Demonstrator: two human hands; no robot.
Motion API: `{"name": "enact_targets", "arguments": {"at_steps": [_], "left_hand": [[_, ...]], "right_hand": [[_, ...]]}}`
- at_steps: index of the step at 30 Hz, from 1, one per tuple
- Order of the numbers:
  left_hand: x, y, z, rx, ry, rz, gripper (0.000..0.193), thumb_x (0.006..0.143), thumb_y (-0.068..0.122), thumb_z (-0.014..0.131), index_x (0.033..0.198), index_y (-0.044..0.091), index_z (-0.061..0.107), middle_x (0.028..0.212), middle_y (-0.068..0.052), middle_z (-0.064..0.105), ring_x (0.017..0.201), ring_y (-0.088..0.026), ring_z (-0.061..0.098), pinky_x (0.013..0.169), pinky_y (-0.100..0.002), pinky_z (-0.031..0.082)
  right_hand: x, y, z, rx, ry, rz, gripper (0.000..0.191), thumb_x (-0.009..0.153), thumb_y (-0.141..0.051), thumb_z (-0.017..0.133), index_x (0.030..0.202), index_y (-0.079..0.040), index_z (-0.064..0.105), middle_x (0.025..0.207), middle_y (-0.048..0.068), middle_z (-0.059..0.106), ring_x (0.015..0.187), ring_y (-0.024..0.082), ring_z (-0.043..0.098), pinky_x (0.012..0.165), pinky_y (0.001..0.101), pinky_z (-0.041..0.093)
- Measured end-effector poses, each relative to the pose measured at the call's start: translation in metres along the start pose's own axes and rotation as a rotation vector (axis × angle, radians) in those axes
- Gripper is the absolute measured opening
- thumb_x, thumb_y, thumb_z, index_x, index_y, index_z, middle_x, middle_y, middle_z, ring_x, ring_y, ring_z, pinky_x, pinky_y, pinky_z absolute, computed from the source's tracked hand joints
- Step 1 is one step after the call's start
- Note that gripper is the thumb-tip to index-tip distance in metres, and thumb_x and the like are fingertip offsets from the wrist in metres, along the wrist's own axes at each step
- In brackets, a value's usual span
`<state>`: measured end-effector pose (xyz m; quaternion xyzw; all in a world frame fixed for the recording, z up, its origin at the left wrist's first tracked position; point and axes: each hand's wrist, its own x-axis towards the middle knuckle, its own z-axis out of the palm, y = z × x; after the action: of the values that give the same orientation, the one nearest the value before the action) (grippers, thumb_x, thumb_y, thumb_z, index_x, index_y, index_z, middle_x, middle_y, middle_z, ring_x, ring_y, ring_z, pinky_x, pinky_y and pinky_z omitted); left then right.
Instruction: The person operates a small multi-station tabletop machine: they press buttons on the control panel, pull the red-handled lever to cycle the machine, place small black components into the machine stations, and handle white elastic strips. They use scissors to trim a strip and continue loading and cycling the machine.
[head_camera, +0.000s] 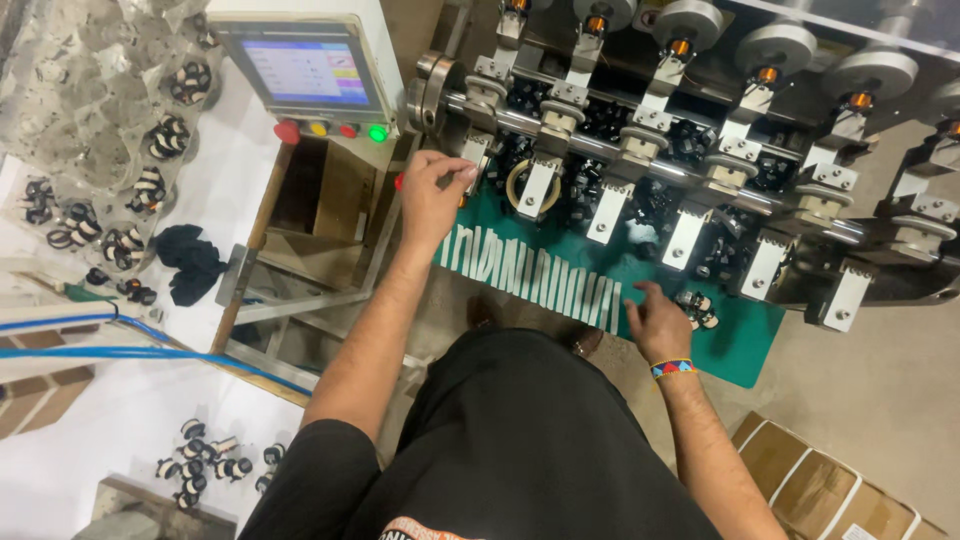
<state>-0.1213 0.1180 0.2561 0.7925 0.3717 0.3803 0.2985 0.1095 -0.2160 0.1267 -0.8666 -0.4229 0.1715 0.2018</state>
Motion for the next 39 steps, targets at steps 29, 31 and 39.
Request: {"name": "enact_targets", "arguments": {"at_steps": [29,31,39], "left_hand": [[-0.03,-0.015,-0.075,-0.684,-0.991,0.146,0.032,0.088,0.007,0.08,0.118,0.006,0.068,0.132,-0.01,0.065,0.122,-0.023,0.065,0.101,-0.036,0.054],[-0.019,0.004,-0.067,-0.767,-1.053,0.114,0.032,0.089,0.007,0.078,0.12,0.006,0.069,0.132,-0.01,0.067,0.122,-0.024,0.066,0.103,-0.037,0.055],[-0.018,0.047,-0.012,-0.862,-1.167,0.186,0.041,0.09,0.005,0.076,0.13,0.006,0.07,0.131,-0.011,0.07,0.123,-0.024,0.068,0.104,-0.036,0.056]], "right_hand": [[0.013,-0.239,0.012,1.641,-1.02,0.643,0.05,0.102,-0.058,0.044,0.081,-0.014,0.051,0.061,-0.009,0.035,0.049,0.005,0.03,0.043,0.023,0.023],[0.008,-0.227,0.003,1.739,-1.042,0.588,0.051,0.103,-0.058,0.044,0.079,-0.013,0.051,0.061,-0.008,0.035,0.048,0.005,0.029,0.042,0.0222,0.022],[-0.022,-0.179,-0.037,1.929,-0.907,0.517,0.055,0.104,-0.059,0.035,0.08,-0.013,0.051,0.062,-0.007,0.035,0.048,0.005,0.03,0.043,0.0207,0.023]]}}
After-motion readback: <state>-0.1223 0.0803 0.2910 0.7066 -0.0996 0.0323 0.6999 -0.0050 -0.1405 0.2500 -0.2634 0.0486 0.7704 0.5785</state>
